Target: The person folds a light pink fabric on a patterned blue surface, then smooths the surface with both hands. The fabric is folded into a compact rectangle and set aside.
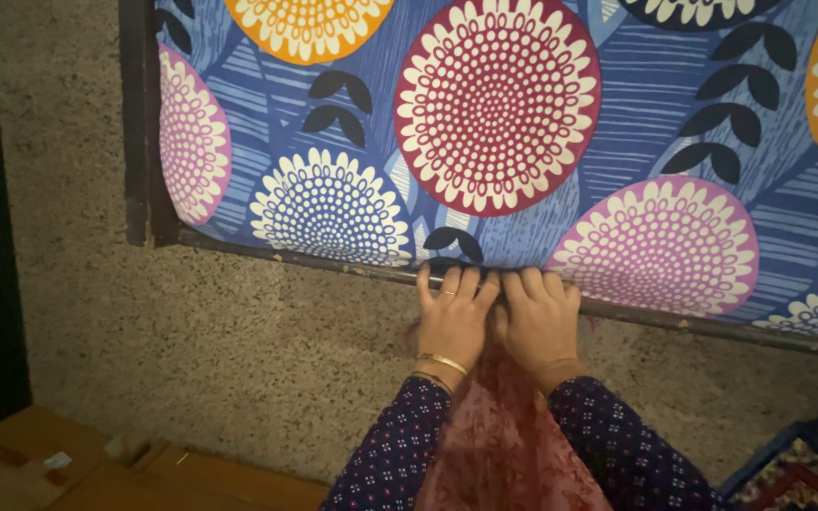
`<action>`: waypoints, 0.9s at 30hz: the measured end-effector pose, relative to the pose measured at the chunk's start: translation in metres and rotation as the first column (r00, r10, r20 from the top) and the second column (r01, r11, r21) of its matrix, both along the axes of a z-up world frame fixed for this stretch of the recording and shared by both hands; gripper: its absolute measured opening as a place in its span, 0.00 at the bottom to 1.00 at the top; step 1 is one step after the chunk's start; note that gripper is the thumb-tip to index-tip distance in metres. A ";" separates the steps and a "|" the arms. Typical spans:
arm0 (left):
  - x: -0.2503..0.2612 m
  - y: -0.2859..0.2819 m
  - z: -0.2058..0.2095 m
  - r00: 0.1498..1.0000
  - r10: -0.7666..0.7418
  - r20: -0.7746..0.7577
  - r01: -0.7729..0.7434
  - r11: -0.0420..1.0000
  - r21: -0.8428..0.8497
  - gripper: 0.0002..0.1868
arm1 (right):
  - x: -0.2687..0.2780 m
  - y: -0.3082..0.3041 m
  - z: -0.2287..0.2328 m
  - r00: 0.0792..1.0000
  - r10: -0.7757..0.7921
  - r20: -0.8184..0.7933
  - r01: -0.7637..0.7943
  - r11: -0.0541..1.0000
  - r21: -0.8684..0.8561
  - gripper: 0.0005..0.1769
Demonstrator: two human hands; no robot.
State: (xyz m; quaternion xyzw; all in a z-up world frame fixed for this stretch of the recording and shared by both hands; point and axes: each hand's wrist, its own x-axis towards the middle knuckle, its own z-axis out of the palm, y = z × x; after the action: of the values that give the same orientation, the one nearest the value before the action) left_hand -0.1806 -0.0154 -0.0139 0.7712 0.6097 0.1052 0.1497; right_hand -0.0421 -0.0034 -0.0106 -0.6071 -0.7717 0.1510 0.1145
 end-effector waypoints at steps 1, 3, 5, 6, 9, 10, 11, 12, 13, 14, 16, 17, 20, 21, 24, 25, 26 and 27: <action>0.000 0.001 0.003 1.000 0.004 -0.004 -0.004 1.000 0.008 0.19 | -0.001 0.001 0.001 1.000 -0.004 -0.030 0.005 1.000 0.014 0.19; -0.001 0.001 0.011 0.999 0.020 0.032 -0.019 0.999 -0.040 0.19 | 0.000 -0.002 0.006 0.996 -0.020 -0.087 0.023 0.999 0.037 0.19; 0.002 0.009 0.017 0.998 0.042 0.047 -0.038 0.995 -0.090 0.17 | 0.011 -0.001 0.011 0.952 -0.057 -0.302 0.071 0.997 0.037 0.17; 0.001 0.012 0.019 0.997 0.062 0.040 -0.057 0.991 -0.121 0.14 | 0.016 0.000 0.013 0.913 -0.069 -0.403 0.090 0.995 0.032 0.17; 0.002 0.021 0.026 0.965 0.191 0.178 -0.158 0.970 -0.183 0.07 | 0.034 0.001 0.019 0.592 -0.445 -0.672 0.237 0.893 -0.382 0.07; 0.002 0.028 0.028 0.938 0.245 0.244 -0.200 0.960 -0.196 0.04 | 0.037 0.005 0.021 0.580 -0.453 -0.677 0.275 0.891 -0.361 0.06; 0.005 0.035 0.030 0.922 0.239 0.305 -0.207 0.969 -0.135 0.04 | 0.040 0.010 0.022 0.568 -0.461 -0.682 0.313 0.887 -0.339 0.06; 0.010 0.042 0.032 0.905 0.228 0.360 -0.215 0.974 -0.075 0.05 | 0.039 0.015 0.024 0.552 -0.471 -0.688 0.350 0.880 -0.322 0.05; 0.016 0.050 0.034 0.885 0.212 0.414 -0.226 0.974 -0.016 0.05 | 0.037 0.023 0.024 0.564 -0.409 -0.717 0.376 0.901 -0.218 0.09; 0.023 0.061 0.035 0.884 0.190 0.426 -0.216 0.976 0.013 0.08 | 0.033 0.035 0.024 0.578 -0.342 -0.741 0.395 0.912 -0.113 0.15; 0.034 0.084 0.036 0.898 0.163 0.408 -0.216 0.973 0.086 0.17 | 0.025 0.067 0.022 0.607 -0.187 -0.772 0.327 0.945 0.029 0.19; 0.037 0.095 0.036 0.912 0.159 0.378 -0.222 0.966 0.130 0.22 | 0.018 0.083 0.019 0.635 -0.140 -0.759 0.310 0.947 0.085 0.20; 0.025 0.127 0.026 0.976 0.205 0.078 -0.212 0.973 0.093 0.31 | -0.005 0.135 0.004 0.806 -0.102 -0.584 0.264 0.944 0.198 0.25; 0.010 0.131 0.021 0.983 0.179 0.041 -0.182 0.979 0.090 0.33 | -0.011 0.142 0.001 0.863 -0.109 -0.493 0.245 0.944 0.222 0.27; -0.036 0.135 0.011 0.978 0.206 0.029 -0.208 0.975 0.082 0.36 | -0.022 0.146 -0.003 0.971 -0.142 -0.193 0.188 0.950 0.248 0.28; -0.054 0.134 0.010 0.972 0.231 0.041 -0.233 0.969 0.078 0.37 | -0.025 0.145 -0.003 0.966 -0.167 -0.196 0.209 0.954 0.216 0.28; -0.074 0.133 0.011 0.964 0.265 0.016 -0.266 0.962 0.064 0.37 | -0.025 0.145 -0.001 0.962 -0.189 -0.197 0.226 0.956 0.187 0.29; -0.097 0.131 0.013 0.954 0.299 -0.010 -0.298 0.953 0.050 0.38 | -0.025 0.146 0.002 0.957 -0.211 -0.198 0.244 0.957 0.157 0.29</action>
State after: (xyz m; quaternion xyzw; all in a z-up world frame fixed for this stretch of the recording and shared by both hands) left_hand -0.2776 0.1151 -0.0010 0.6745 0.7178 0.1346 0.1084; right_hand -0.0672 0.1425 -0.0082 -0.6633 -0.6934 0.1203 0.2545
